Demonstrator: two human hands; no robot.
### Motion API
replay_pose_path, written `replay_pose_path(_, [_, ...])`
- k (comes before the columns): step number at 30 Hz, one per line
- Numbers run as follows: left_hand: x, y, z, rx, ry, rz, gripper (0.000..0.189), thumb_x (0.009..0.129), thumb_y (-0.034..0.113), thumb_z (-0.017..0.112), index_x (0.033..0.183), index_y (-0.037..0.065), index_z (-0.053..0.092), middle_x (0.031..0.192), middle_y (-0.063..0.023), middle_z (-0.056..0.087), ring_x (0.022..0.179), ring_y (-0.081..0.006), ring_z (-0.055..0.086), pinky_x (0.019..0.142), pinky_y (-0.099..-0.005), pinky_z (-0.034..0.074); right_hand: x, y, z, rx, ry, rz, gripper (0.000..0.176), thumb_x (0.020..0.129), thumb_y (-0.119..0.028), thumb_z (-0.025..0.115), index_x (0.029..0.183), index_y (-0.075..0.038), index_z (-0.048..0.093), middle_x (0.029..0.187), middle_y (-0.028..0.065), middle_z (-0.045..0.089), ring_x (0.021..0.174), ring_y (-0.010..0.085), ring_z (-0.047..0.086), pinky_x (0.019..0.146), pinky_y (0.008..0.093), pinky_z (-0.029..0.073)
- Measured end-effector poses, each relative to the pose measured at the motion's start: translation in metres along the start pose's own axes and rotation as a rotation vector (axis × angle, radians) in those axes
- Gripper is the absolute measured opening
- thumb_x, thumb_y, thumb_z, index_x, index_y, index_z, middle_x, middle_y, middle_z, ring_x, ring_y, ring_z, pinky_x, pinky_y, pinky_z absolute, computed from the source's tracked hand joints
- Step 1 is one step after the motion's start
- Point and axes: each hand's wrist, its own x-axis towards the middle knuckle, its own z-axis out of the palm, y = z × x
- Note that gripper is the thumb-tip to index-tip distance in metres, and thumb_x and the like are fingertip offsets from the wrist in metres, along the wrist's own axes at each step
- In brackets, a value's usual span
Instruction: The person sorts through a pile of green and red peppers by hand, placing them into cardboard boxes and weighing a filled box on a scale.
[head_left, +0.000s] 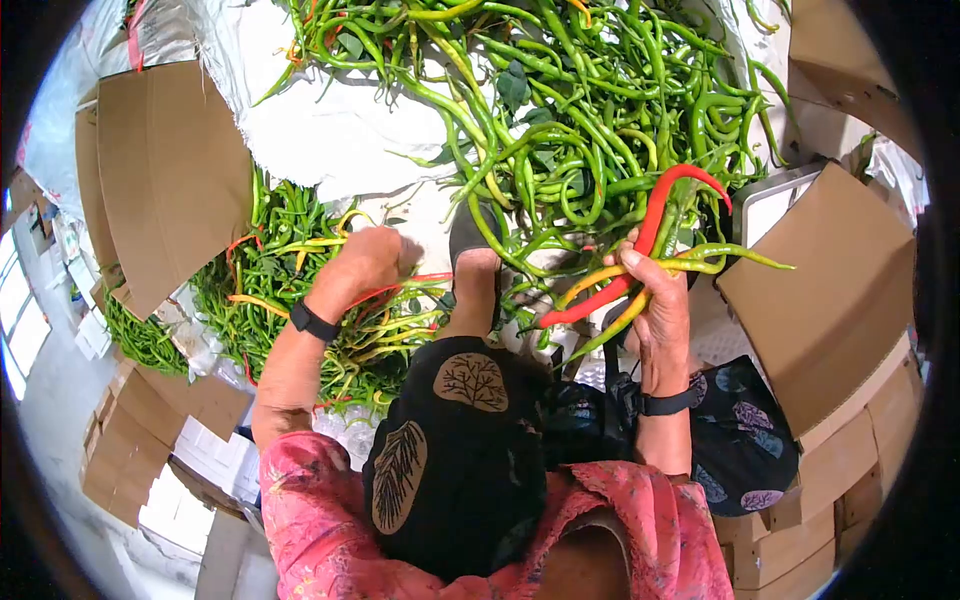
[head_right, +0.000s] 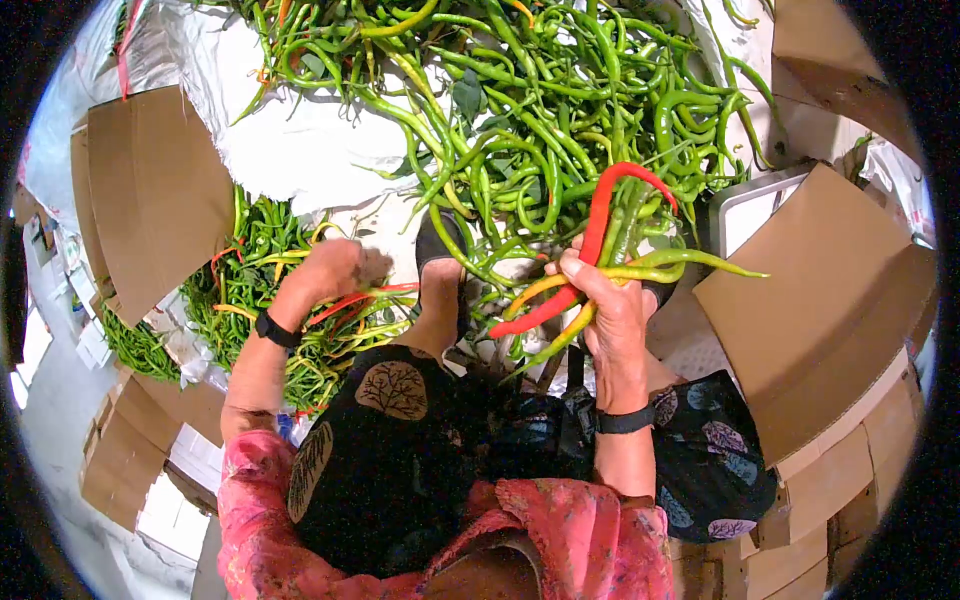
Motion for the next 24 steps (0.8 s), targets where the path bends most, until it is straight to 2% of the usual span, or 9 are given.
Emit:
replay_pose_path(2, [0.02,-0.012,-0.008,-0.117,0.66,0.114,0.027,0.079,0.006,0.058,0.105,0.006,0.063,0.098,-0.0174,0.065,0.088,-0.0367,0.061,0.081,-0.0468,0.049,-0.001,0.005,0.004,-0.012,0.011,0.031,0.034,0.079,-0.004,0.07,0.109,0.001,0.055,0.092,0.0084,0.061,0.083,0.0212,0.064,0.083,0.0362,0.054])
replay_pose_path(4, [0.058,0.01,-0.05,-0.067,1.087,0.127,0.032,0.078,0.001,0.056,0.108,0.01,0.064,0.107,-0.015,0.062,0.096,-0.0358,0.058,0.083,-0.0441,0.048,-0.002,0.006,0.008,-0.034,0.019,0.053,0.034,0.078,-0.005,0.07,0.109,0.0,0.055,0.09,0.0081,0.062,0.082,0.0213,0.063,0.083,0.035,0.052])
replay_pose_path(6, [0.096,0.013,-0.08,0.287,1.19,0.086,0.04,0.078,0.001,0.057,0.117,0.008,0.06,0.11,-0.0147,0.062,0.102,-0.0374,0.056,0.083,-0.0399,0.048,-0.003,0.006,0.008,-0.05,-0.008,0.047,0.034,0.079,-0.004,0.069,0.109,0.0,0.055,0.09,0.0082,0.061,0.083,0.0219,0.063,0.082,0.0354,0.053])
replay_pose_path(10, [0.107,0.001,-0.094,0.434,0.999,-0.045,0.04,0.078,0.005,0.06,0.117,0.012,0.061,0.105,-0.0122,0.063,0.097,-0.0338,0.059,0.079,-0.0394,0.048,-0.002,-0.002,0.0,0.022,0.015,-0.012,0.035,0.078,-0.002,0.07,0.11,0.003,0.056,0.094,0.0093,0.062,0.083,0.022,0.065,0.082,0.037,0.055])
replay_pose_path(14, [0.065,0.006,-0.086,0.017,0.981,0.014,0.026,0.087,0.016,0.06,0.112,0.01,0.065,0.083,-0.0066,0.065,0.072,-0.0228,0.062,0.065,-0.034,0.048,0.003,0.003,-0.001,0.071,0.047,0.031,0.036,0.078,-0.004,0.071,0.109,0.003,0.056,0.092,0.0097,0.062,0.082,0.0235,0.066,0.081,0.0365,0.055])
replay_pose_path(16, [0.04,0.02,-0.088,-0.77,0.435,0.011,0.028,0.092,0.023,0.059,0.111,0.004,0.066,0.08,-0.0035,0.066,0.068,-0.0139,0.061,0.059,-0.027,0.045,0.003,0.003,0.001,0.035,0.014,0.034,0.036,0.078,-0.006,0.072,0.109,0.003,0.055,0.093,0.0097,0.062,0.082,0.0238,0.066,0.081,0.0361,0.054])
replay_pose_path(18, [0.022,0.04,-0.088,-1.146,0.3,0.057,0.03,0.092,0.021,0.059,0.111,-0.002,0.064,0.087,-0.005,0.067,0.075,-0.0119,0.062,0.064,-0.028,0.048,0.0,0.003,0.004,0.049,-0.024,0.056,0.036,0.079,-0.007,0.073,0.11,0.002,0.056,0.095,0.0095,0.062,0.082,0.0235,0.066,0.081,0.0356,0.054])
replay_pose_path(20, [0.02,0.047,-0.072,-1.468,0.206,0.174,0.035,0.092,0.02,0.062,0.119,-0.001,0.06,0.095,-0.0064,0.067,0.079,-0.0127,0.063,0.063,-0.0206,0.043,-0.002,0.004,0.003,0.036,-0.014,0.054,0.036,0.079,-0.007,0.073,0.11,0.003,0.056,0.096,0.0095,0.062,0.082,0.0236,0.066,0.08,0.0355,0.054])
replay_pose_path(24, [0.025,0.061,-0.058,-1.621,0.224,0.282,0.037,0.09,0.02,0.066,0.119,-0.003,0.06,0.095,-0.0069,0.067,0.078,-0.0125,0.063,0.064,-0.0211,0.043,0.001,0.006,-0.001,0.05,-0.026,0.045,0.037,0.079,-0.007,0.073,0.11,0.003,0.056,0.095,0.0101,0.062,0.083,0.0238,0.066,0.08,0.036,0.055])
